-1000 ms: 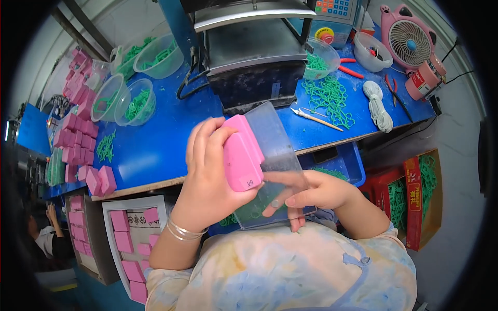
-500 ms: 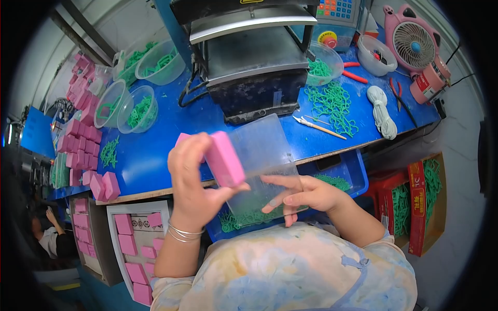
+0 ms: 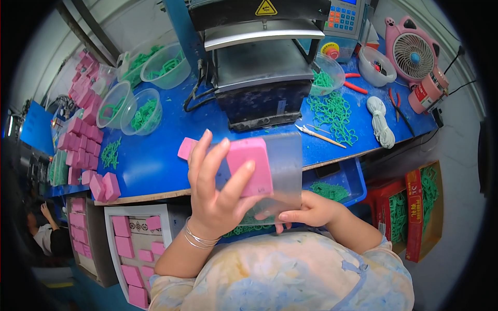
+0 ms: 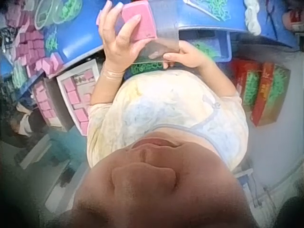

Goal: Assembling small plastic components inside a pink mold and using a heat press machine to seal or mold them together.

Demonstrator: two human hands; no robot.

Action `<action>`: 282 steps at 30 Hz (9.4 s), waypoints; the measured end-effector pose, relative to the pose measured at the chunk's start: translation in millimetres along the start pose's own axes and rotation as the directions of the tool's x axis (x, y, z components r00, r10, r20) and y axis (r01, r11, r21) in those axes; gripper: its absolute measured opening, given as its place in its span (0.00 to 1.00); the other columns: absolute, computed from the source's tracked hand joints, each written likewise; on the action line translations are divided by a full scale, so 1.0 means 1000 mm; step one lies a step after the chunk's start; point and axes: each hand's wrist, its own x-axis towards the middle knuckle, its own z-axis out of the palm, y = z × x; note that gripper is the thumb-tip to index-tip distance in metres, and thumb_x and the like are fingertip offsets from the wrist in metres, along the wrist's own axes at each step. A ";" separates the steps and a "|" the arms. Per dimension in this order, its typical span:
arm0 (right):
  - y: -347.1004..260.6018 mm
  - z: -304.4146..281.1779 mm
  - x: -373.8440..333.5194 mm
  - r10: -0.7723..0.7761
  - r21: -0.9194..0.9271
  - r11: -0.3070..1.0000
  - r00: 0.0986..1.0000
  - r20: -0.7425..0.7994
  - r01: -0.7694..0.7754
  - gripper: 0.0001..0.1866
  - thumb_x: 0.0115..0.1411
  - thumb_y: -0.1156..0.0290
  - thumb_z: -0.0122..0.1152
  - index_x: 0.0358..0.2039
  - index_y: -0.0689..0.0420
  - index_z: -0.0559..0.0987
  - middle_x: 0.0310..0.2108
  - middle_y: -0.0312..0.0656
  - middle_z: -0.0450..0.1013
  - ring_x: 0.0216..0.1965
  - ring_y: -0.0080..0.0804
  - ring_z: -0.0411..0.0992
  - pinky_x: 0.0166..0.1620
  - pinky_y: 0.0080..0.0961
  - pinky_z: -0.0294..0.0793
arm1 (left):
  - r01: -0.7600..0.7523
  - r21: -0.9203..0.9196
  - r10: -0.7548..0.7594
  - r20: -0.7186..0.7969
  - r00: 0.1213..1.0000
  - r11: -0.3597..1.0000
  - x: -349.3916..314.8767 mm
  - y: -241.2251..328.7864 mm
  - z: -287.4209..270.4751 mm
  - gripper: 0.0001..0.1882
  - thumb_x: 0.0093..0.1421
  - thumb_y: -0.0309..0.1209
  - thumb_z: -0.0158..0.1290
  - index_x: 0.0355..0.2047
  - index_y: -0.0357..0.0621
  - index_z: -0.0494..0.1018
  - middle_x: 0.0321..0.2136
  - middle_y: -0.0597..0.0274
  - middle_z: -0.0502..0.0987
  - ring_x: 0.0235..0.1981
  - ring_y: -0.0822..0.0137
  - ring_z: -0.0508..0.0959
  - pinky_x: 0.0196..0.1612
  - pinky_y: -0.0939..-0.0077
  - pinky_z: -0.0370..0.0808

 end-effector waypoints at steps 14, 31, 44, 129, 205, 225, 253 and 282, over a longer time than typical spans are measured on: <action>-0.119 -0.005 -0.009 -0.117 0.570 0.795 0.975 -0.191 0.207 0.36 0.56 0.74 0.37 0.62 0.64 0.37 0.46 0.69 0.65 0.16 0.37 0.73 0.19 0.21 0.75 | 0.471 0.430 -0.576 0.152 0.803 0.770 -0.061 -0.044 -0.019 0.27 0.41 0.32 0.60 0.42 0.41 0.64 0.40 0.54 0.67 0.45 0.53 0.65 0.47 0.60 0.61; -0.094 -0.069 0.046 -0.413 -0.068 0.884 0.703 -0.578 0.463 0.15 0.63 0.65 0.48 0.41 0.66 0.70 0.33 0.48 0.74 0.31 0.30 0.76 0.33 0.21 0.77 | 0.417 0.405 -0.493 0.100 0.864 0.813 -0.079 -0.041 -0.019 0.28 0.38 0.33 0.58 0.43 0.43 0.64 0.44 0.56 0.67 0.44 0.52 0.66 0.47 0.60 0.62; -0.090 -0.112 0.037 -0.368 -0.076 0.905 0.680 -0.634 0.419 0.15 0.63 0.64 0.48 0.42 0.63 0.72 0.28 0.35 0.73 0.23 0.16 0.68 0.27 0.09 0.68 | 0.653 0.655 -0.606 -0.356 0.711 0.380 -0.217 -0.035 -0.176 0.40 0.38 0.23 0.57 0.54 0.37 0.54 0.51 0.47 0.63 0.51 0.47 0.62 0.55 0.57 0.58; -0.003 0.030 0.083 -0.639 -0.518 0.749 0.657 -0.399 0.414 0.26 0.66 0.55 0.32 0.37 0.67 0.72 0.50 0.60 0.59 0.53 0.43 0.58 0.53 0.36 0.59 | 0.624 -0.336 -0.494 0.398 0.773 0.705 -0.013 0.013 -0.009 0.40 0.50 0.22 0.44 0.59 0.29 0.35 0.27 0.53 0.66 0.26 0.67 0.68 0.31 0.74 0.68; -0.057 0.021 0.088 -0.660 -0.909 0.308 0.751 0.009 0.281 0.10 0.40 0.77 0.64 0.26 0.57 0.74 0.32 0.42 0.65 0.33 0.38 0.65 0.37 0.30 0.62 | 0.434 -0.772 -0.668 0.627 0.400 -0.464 -0.036 -0.002 0.008 0.25 0.66 0.48 0.28 0.44 0.41 0.66 0.36 0.61 0.73 0.39 0.71 0.73 0.42 0.76 0.71; -0.065 0.042 0.085 -0.667 -0.975 0.024 0.730 0.148 0.220 0.13 0.40 0.72 0.62 0.27 0.60 0.72 0.31 0.43 0.65 0.33 0.39 0.65 0.34 0.32 0.63 | 0.675 -0.557 -0.559 0.397 0.728 0.484 -0.047 0.005 0.016 0.15 0.59 0.32 0.51 0.45 0.39 0.66 0.39 0.64 0.72 0.40 0.70 0.72 0.43 0.77 0.71; -0.022 0.004 0.062 -0.350 0.143 0.829 0.701 -0.622 0.541 0.08 0.55 0.74 0.59 0.35 0.62 0.76 0.32 0.38 0.74 0.35 0.21 0.70 0.41 0.19 0.70 | 0.504 0.308 -0.569 0.179 0.803 0.807 -0.042 -0.040 0.006 0.51 0.27 0.52 0.68 0.52 0.40 0.64 0.55 0.47 0.56 0.57 0.46 0.55 0.59 0.52 0.51; -0.015 0.021 0.069 -0.246 -0.209 0.967 0.728 -0.640 0.143 0.04 0.54 0.76 0.54 0.25 0.62 0.72 0.21 0.42 0.68 0.19 0.33 0.65 0.24 0.26 0.64 | 0.010 0.259 -0.008 -0.010 1.000 0.966 -0.048 0.011 -0.001 0.09 0.46 0.28 0.59 0.30 0.49 0.73 0.29 0.69 0.72 0.32 0.67 0.71 0.39 0.69 0.63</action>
